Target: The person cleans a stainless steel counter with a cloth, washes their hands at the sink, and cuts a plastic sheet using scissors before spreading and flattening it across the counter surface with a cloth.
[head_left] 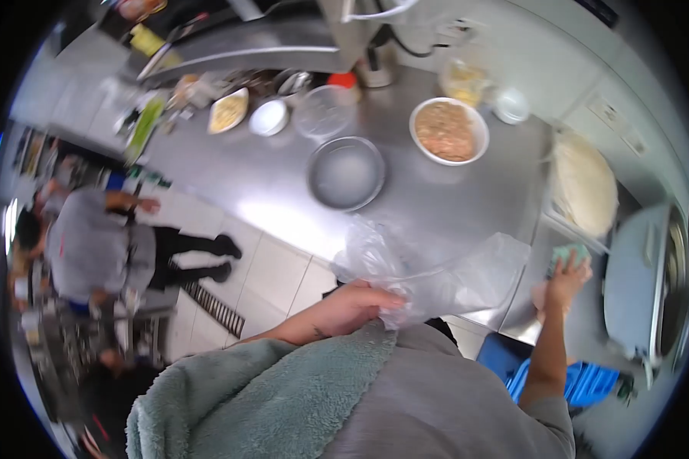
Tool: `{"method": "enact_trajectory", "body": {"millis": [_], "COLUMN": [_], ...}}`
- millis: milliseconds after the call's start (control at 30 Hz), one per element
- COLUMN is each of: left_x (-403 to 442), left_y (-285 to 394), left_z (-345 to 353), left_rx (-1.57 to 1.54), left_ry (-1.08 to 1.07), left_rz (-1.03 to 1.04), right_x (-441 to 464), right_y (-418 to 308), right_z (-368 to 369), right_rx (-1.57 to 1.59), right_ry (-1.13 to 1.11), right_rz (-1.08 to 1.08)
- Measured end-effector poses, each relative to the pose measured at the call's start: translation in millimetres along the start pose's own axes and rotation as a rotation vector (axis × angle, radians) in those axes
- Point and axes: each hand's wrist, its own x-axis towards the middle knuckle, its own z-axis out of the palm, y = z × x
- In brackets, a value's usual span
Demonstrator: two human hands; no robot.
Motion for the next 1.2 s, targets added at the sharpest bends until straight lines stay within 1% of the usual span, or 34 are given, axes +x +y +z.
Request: {"method": "enact_trajectory", "body": {"millis": [67, 100, 167, 200, 233, 267, 300, 333, 400, 433, 467, 533, 567, 600, 667, 700, 733, 800, 867, 900, 933, 967, 1000, 1033, 1067, 1100, 1133, 1200], "left_x": [-14, -25, -40, -48, -56, -62, -66, -71, -71, -72, -74, -76, -75, -74, -67, -61, -54, -39, -21, -13, -4, 7, 16, 22, 23, 22, 20, 13], "left_y": [-20, -31, -48, -52, -57, -62, -61, -59, -66, -71, -75, -76, -75, -76, -79, -80, -80, -71, -68, -67, -65, -61, -56, -56, -54, -52, -51, -52], "left_z": [22, 31, 18, 13, 12, 12, 21, 31, 41, 45, 52, 64, 68, 70, 65, 63, 64, 70, 46, 41, 48, 57, 66, 75, 77, 78, 78, 70], "left_rx": [-0.052, -0.049, -0.002, 0.031, 0.026, 0.015, -0.020, -0.058, -0.053, -0.050, -0.081, -0.104, -0.064, -0.024, 0.018, 0.032, 0.051, 0.192, 0.234, 0.252, 0.262, 0.278, 0.299, 0.278, 0.313, 0.341, 0.366, 0.335], "left_ry": [0.061, 0.128, 0.186, 0.183, 0.239, 0.296, 0.339, 0.388, 0.439, 0.467, 0.507, 0.558, 0.559, 0.555, 0.501, 0.475, 0.515, 0.477, 0.324, 0.252, 0.237, 0.227, 0.218, 0.161, 0.135, 0.117, 0.104, 0.137], "left_rz": [0.046, 0.090, 0.157, 0.178, 0.273, 0.375, 0.470, 0.564, 0.578, 0.577, 0.489, 0.293, 0.268, 0.236, 0.255, 0.262, 0.261, 0.280, 0.230, 0.216, 0.184, 0.150, 0.125, 0.120, 0.092, 0.066, 0.044, 0.053], "right_x": [9, 14, 18, 23, 29, 15, -21, -25, -30, -35, -30, -13, -4, 10, 20, 17, 12, 4, 13, -1, -11, -25, -24, -56, -82, -93, -101, -99], "right_y": [19, 17, 24, 4, -28, -43, -43, -77, -146, -169, -194, -242, -266, -286, -302, -304, -297, -234, -129, -79, -21, 33, 73, 126, 174, 201, 212, 202], "right_z": [7, 8, 10, -30, -75, -69, -25, -52, -110, -98, -100, -73, -59, -61, -61, -55, -40, -28, -48, -26, -16, -19, -51, -29, -19, -27, -35, -36], "right_rx": [0.021, 0.034, 0.003, -0.229, -0.460, -0.474, 0.060, 0.196, 0.509, 0.604, 0.598, 0.673, 0.706, 0.799, 0.716, 0.799, 0.932, 0.780, 0.650, 0.499, 0.421, 0.446, 0.343, 0.038, -0.116, -0.119, -0.115, -0.114], "right_ry": [-0.051, -0.083, -0.167, -0.449, -0.721, -0.592, -0.147, -0.245, -0.514, -0.490, -0.395, -0.294, -0.242, -0.262, -0.222, -0.154, -0.294, -0.290, -0.432, -0.305, -0.271, -0.337, -0.407, -0.252, -0.134, -0.191, -0.248, -0.241], "right_rz": [0.057, 0.083, 0.175, 0.091, 0.009, 0.003, -0.092, -0.231, -0.463, -0.652, -0.739, -0.810, -0.846, -0.793, -0.799, -0.702, -0.679, -0.583, -0.151, -0.023, 0.110, 0.259, 0.436, 0.388, 0.343, 0.526, 0.701, 0.795]}}
